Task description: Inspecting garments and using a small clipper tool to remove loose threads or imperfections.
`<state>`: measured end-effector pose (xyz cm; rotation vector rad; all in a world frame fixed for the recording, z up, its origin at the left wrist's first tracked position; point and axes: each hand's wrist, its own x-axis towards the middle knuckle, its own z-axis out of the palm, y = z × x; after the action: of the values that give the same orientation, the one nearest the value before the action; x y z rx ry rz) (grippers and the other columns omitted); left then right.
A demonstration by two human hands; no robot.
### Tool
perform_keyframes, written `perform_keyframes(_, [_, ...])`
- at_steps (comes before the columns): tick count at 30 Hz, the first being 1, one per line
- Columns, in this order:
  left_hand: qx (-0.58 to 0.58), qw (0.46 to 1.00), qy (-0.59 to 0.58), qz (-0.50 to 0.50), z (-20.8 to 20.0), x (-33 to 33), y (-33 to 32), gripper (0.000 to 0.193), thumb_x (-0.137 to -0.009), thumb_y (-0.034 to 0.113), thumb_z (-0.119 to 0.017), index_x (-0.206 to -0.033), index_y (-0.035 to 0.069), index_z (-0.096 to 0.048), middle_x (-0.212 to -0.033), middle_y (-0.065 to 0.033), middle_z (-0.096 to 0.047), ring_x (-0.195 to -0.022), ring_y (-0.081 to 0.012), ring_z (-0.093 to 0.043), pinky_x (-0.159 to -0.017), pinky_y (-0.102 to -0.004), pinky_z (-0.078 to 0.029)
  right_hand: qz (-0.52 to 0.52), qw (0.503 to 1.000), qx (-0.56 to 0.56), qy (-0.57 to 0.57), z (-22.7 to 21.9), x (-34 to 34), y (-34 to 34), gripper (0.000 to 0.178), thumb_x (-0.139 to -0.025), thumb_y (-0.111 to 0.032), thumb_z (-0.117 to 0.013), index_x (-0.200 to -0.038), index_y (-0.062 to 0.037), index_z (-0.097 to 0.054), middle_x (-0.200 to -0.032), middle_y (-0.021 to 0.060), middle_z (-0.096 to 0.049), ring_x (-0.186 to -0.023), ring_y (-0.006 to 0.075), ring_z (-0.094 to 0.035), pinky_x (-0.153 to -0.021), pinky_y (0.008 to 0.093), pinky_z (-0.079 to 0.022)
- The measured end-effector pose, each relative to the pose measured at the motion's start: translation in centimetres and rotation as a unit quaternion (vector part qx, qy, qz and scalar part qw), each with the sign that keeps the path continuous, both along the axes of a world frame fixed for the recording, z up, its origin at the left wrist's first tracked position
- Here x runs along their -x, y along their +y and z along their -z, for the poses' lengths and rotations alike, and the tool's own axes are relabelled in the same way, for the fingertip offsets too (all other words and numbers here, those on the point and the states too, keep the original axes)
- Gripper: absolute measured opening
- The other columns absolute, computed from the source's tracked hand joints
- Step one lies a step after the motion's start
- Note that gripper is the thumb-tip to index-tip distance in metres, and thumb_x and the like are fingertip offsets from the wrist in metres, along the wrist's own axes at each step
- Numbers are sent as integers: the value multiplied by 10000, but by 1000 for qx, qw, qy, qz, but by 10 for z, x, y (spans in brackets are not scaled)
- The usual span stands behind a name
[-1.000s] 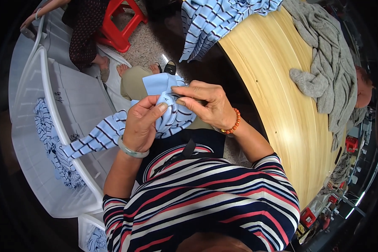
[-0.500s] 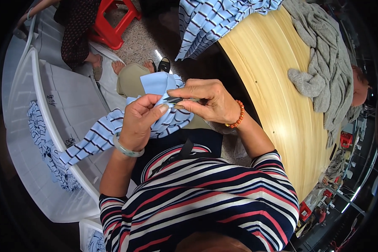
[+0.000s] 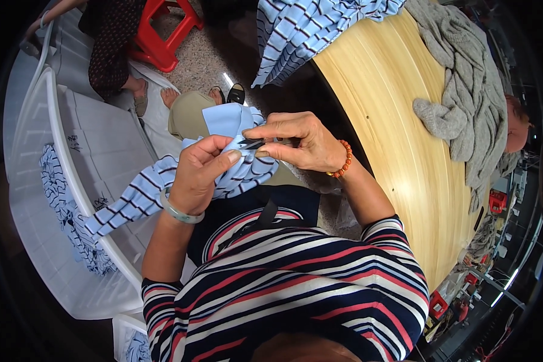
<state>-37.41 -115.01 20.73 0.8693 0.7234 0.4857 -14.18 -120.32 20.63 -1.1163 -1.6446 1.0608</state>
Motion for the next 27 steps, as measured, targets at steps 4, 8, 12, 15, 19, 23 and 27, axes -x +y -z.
perform_keyframes(4, [-13, 1000, 4, 9, 0, -1, 0, 203, -900, 65, -656, -1079, -28, -636, -959, -29, -670, -839, -54, -588, -778, -204, -462, -19, 1000, -5, -17, -2, -4, 1, 304, -841, -91, -719, -1143, -52, -708, -739, 67, -595, -640, 134, -549, -577, 264, -433])
perform_keyframes(8, [-20, 1000, 10, 13, 1, -1, 0, 203, -896, 61, -660, -1078, -27, -636, -955, -28, -669, -836, -54, -589, -775, -200, -463, -15, 999, -22, -18, 0, -5, 1, 295, -838, -89, -720, -1131, -52, -713, -720, 69, -589, -634, 137, -549, -569, 265, -429])
perform_keyframes(12, [-21, 1000, 13, 10, 1, -1, -1, 202, -898, 62, -657, -1078, -27, -636, -956, -30, -669, -843, -56, -590, -780, -202, -465, 3, 1000, -7, -18, 2, -8, -1, 288, -841, -84, -717, -1127, -48, -714, -713, 67, -587, -626, 134, -548, -562, 265, -425])
perform_keyframes(15, [-6, 1000, 3, 4, 3, -2, 0, 203, -904, 65, -649, -1084, -27, -634, -966, -34, -669, -851, -59, -593, -788, -207, -467, 14, 1000, -3, -15, 4, -8, -4, 293, -843, -79, -716, -1133, -44, -709, -723, 65, -590, -625, 130, -547, -558, 263, -423])
perform_keyframes(19, [34, 999, -15, -3, 4, -5, 0, 205, -912, 69, -636, -1092, -28, -630, -980, -37, -668, -853, -62, -595, -794, -214, -468, 15, 1000, 7, 8, 5, 0, -8, 310, -842, -72, -717, -1150, -38, -700, -741, 67, -596, -634, 124, -547, -554, 257, -420])
perform_keyframes(23, [8, 1000, -8, -6, 6, -6, -2, 211, -909, 71, -645, -1093, -28, -628, -970, -32, -667, -850, -58, -592, -793, -213, -471, 26, 999, -13, -16, 3, 2, -7, 285, -842, -130, -717, -1117, -52, -707, -739, 78, -628, -650, 164, -641, -578, 286, -471])
perform_keyframes(27, [-22, 1000, 9, 7, 3, -4, -2, 209, -903, 71, -657, -1086, -26, -630, -954, -26, -666, -841, -54, -593, -783, -207, -474, 8, 1000, -17, -15, 4, -8, -4, 319, -833, -80, -724, -1148, -40, -701, -740, 67, -590, -638, 134, -550, -560, 260, -422])
